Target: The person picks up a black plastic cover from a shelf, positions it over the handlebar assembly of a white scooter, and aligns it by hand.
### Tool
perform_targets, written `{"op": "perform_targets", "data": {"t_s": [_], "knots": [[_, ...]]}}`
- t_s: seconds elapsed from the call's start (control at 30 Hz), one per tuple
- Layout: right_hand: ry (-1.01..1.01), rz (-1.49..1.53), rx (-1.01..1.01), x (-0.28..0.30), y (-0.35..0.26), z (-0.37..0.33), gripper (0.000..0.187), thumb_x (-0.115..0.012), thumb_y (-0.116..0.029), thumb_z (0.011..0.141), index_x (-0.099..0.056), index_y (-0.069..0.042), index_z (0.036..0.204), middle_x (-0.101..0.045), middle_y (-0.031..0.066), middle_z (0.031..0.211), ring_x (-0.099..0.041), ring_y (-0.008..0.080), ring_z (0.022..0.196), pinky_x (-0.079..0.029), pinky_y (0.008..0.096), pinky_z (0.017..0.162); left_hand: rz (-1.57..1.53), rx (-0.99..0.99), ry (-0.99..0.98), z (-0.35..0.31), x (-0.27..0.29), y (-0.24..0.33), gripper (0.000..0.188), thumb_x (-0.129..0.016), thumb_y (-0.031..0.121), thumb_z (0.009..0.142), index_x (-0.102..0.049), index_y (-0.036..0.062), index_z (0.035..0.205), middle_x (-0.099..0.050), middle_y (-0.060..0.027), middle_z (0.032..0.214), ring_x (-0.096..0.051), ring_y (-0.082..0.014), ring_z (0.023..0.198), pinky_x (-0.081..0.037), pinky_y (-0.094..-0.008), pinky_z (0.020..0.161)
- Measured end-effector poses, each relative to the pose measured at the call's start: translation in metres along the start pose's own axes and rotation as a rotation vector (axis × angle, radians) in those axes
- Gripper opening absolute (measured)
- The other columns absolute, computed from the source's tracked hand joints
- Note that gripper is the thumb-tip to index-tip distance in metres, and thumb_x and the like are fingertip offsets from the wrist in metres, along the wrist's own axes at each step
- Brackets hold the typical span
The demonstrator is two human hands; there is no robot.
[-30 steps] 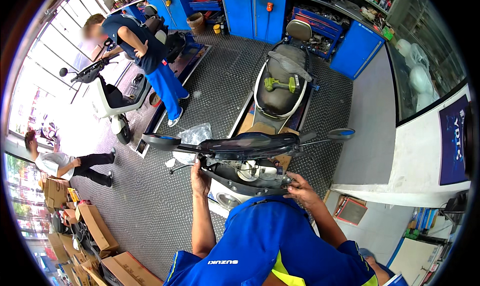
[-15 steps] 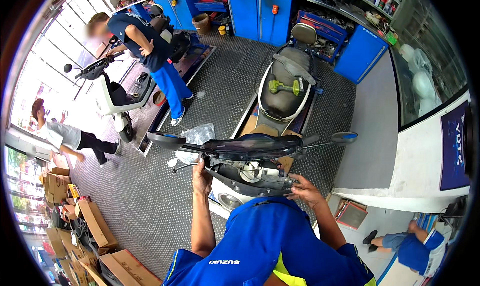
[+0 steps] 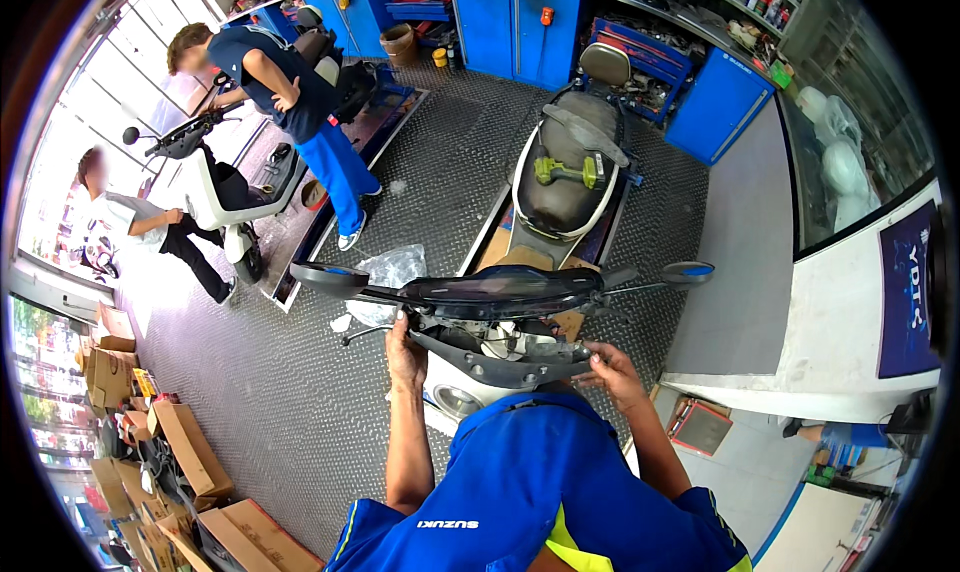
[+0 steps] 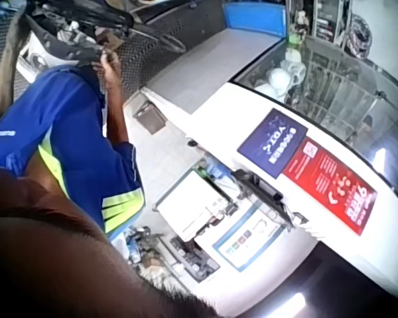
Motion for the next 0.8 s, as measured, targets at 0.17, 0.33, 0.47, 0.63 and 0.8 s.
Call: {"op": "perform_targets", "data": {"t_s": [0.17,0.33,0.47,0.63,0.8], "knots": [[0.021,-0.028,0.020,-0.002,-0.007,0.002,0.048,-0.064,-0.025,0.105,-0.052,0.003,0.142,-0.072,0.0183,0.118,-0.078,0.0285,0.094,-0.064,0.0337,0.077,-0.049,-0.013,-0.024,0.001,0.003,0.000,0.045,-0.062,0.034,0.104,-0.062,0.0043,0.137,-0.069,-0.0082,0.131,-0.063,-0.0240,0.122,-0.046,-0.0432,0.111],[0.011,-0.051,0.040,-0.002,-0.011,0.001,0.050,-0.064,-0.026,0.105,-0.051,0.004,0.143,-0.070,0.0182,0.119,-0.077,0.0270,0.093,-0.063,0.0343,0.076,0.012,0.015,0.012,0.003,0.004,0.001,0.042,-0.061,0.036,0.105,-0.063,0.0054,0.135,-0.070,-0.0079,0.129,-0.063,-0.0233,0.121,-0.048,-0.0416,0.109],[0.004,-0.098,0.049,-0.002,-0.018,0.002,0.050,-0.064,-0.026,0.105,-0.052,0.005,0.142,-0.071,0.0185,0.117,-0.077,0.0273,0.089,-0.063,0.0339,0.075,-0.006,-0.007,0.050,0.002,-0.001,0.002,0.042,-0.059,0.037,0.106,-0.063,0.0051,0.134,-0.070,-0.0079,0.129,-0.063,-0.0230,0.121,-0.048,-0.0409,0.109],[0.053,-0.001,0.049,0.003,-0.004,0.009,0.053,-0.065,-0.030,0.105,-0.052,0.005,0.142,-0.072,0.0166,0.116,-0.077,0.0257,0.090,-0.063,0.0330,0.075,0.026,-0.064,0.029,0.002,-0.006,0.005,0.043,-0.058,0.038,0.107,-0.062,0.0060,0.135,-0.068,-0.0074,0.132,-0.062,-0.0229,0.123,-0.046,-0.0417,0.112],[0.052,-0.104,0.138,-0.003,-0.011,0.004,0.053,-0.065,-0.033,0.106,-0.052,0.004,0.142,-0.071,0.0135,0.116,-0.076,0.0223,0.090,-0.062,0.0327,0.075,0.024,-0.067,-0.008,-0.004,-0.016,0.007,0.045,-0.058,0.039,0.107,-0.062,0.0074,0.138,-0.067,-0.0068,0.135,-0.060,-0.0234,0.127,-0.043,-0.0419,0.115]]}}
Point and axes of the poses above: each hand's wrist, its own z-axis towards the middle knuckle, its own x-axis out of the back of the hand, y = z × x, the point moved 9 cm from there along z, towards the middle knuckle
